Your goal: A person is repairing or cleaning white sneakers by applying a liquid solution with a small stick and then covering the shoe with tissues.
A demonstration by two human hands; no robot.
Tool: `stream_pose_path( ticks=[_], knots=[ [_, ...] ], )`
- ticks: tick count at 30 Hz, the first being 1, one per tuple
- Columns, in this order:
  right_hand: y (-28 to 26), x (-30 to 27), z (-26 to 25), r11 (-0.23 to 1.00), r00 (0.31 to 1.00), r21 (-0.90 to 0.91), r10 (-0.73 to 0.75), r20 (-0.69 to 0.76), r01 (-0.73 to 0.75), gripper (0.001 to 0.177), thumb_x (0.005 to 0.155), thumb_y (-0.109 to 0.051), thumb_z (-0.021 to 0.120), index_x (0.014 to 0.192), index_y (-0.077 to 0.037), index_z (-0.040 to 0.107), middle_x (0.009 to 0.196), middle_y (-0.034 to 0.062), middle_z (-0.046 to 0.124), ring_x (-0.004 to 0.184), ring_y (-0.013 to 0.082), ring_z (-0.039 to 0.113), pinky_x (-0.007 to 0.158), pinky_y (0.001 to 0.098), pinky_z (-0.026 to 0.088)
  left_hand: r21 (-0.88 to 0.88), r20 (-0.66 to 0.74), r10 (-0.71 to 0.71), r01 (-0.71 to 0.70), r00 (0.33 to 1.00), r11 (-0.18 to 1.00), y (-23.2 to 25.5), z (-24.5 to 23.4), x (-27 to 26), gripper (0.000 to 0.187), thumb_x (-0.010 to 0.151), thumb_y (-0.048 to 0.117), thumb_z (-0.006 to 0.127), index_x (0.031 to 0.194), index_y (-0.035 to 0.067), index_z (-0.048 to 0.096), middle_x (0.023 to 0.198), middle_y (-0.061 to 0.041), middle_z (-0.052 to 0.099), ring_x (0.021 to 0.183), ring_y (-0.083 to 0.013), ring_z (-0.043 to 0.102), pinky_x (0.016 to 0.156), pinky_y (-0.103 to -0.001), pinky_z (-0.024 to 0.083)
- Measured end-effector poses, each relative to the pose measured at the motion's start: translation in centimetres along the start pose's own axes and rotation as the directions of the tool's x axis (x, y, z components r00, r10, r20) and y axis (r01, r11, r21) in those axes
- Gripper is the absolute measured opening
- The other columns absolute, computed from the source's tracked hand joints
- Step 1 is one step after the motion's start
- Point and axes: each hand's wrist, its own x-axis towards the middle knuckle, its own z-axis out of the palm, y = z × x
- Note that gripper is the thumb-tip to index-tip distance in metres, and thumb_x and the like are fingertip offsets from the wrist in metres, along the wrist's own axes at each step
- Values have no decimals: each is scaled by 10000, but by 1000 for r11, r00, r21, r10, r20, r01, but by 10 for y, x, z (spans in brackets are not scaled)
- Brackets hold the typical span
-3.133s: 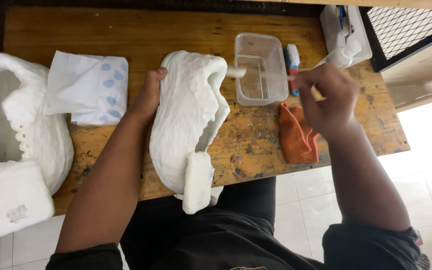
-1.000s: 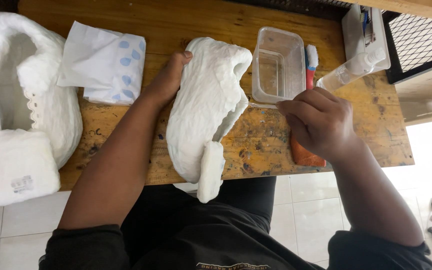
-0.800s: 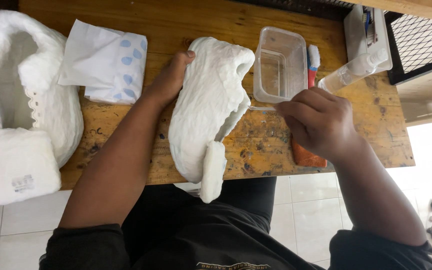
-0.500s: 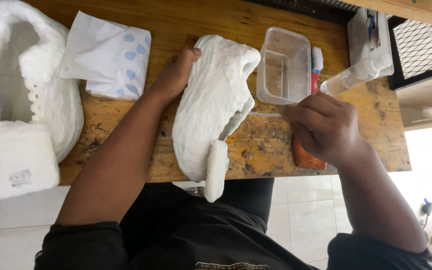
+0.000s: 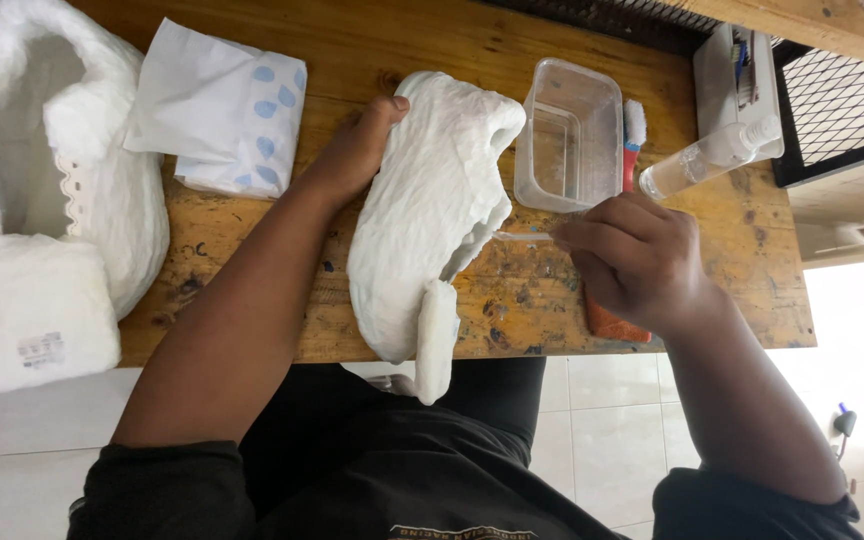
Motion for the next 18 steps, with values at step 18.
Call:
stream_pose_path(
  ticks=[18],
  knots=[
    [6,6,2,1000,1000,24,7,20,-7,171,946,148,667,960,-4,742,806,104,638,691,249,606,532,333,441,4,24,-121,121,992,993,14,-1,-13,689,729,620,350,1177,179,631,1284,-26,658,1169,-191,602,963,-349,412]
  ],
)
